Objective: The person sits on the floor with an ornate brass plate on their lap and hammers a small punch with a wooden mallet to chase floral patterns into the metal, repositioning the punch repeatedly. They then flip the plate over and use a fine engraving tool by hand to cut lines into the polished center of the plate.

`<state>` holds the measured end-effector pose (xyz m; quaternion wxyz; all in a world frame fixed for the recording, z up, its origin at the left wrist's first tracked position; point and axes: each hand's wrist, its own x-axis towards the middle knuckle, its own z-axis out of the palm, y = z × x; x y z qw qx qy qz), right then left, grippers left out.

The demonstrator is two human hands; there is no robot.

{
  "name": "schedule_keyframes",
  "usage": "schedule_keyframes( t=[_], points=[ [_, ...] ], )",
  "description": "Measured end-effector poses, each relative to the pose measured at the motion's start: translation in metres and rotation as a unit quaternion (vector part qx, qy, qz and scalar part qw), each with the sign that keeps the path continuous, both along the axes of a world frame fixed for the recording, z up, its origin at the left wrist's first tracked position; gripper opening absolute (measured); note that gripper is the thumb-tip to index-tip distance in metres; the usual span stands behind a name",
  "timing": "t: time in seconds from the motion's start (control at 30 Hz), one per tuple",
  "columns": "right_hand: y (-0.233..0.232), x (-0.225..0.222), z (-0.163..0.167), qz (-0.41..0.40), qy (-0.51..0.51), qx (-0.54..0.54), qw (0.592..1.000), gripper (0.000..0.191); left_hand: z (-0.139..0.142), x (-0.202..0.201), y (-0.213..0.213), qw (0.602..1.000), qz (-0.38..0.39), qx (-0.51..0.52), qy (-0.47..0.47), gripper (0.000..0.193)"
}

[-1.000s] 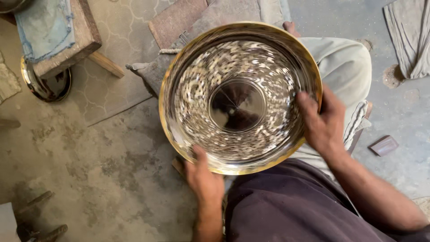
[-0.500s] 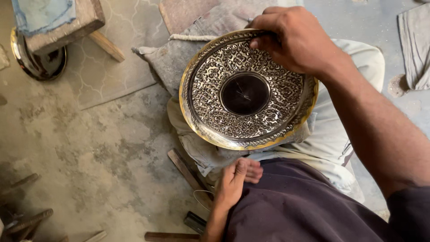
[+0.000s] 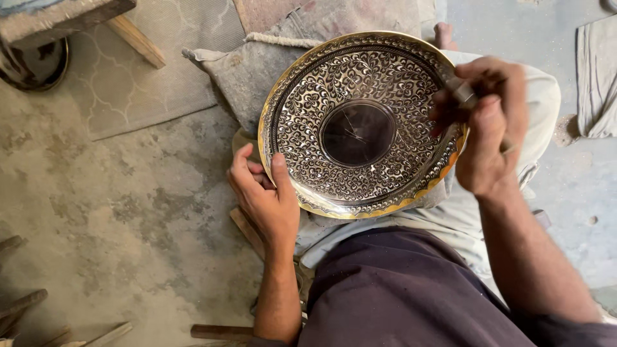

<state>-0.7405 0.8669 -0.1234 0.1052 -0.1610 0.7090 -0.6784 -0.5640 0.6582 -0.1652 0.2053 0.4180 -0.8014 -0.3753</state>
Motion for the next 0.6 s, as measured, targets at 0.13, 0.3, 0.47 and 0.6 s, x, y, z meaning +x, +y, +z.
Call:
schedule_keyframes(
  t=[0.13,0.3,0.47,0.6],
  points=[
    [-0.006,0.019,-0.007,0.04,0.027,0.071,0.996,0.016,-0.018,-0.004,0.004,0.995,-0.024,0.014,0.092,0.042],
    [-0.023,0.018,-0.022,0.083,0.041,0.065,0.994,0.019,-0.04,0.006,0.028,0.961,0.013,0.141,0.238,0.042],
    [-0.034,0.008,-0.032,0.151,0.205,0.142,0.957,0.018,-0.055,0.013,0.053,0.95,0.013,0.156,0.269,0.041],
    [-0.037,-0.006,-0.027,0.176,0.217,0.163,0.946,0.018,-0.064,0.017,0.052,0.938,0.032,0.213,0.273,0.038]
  ],
)
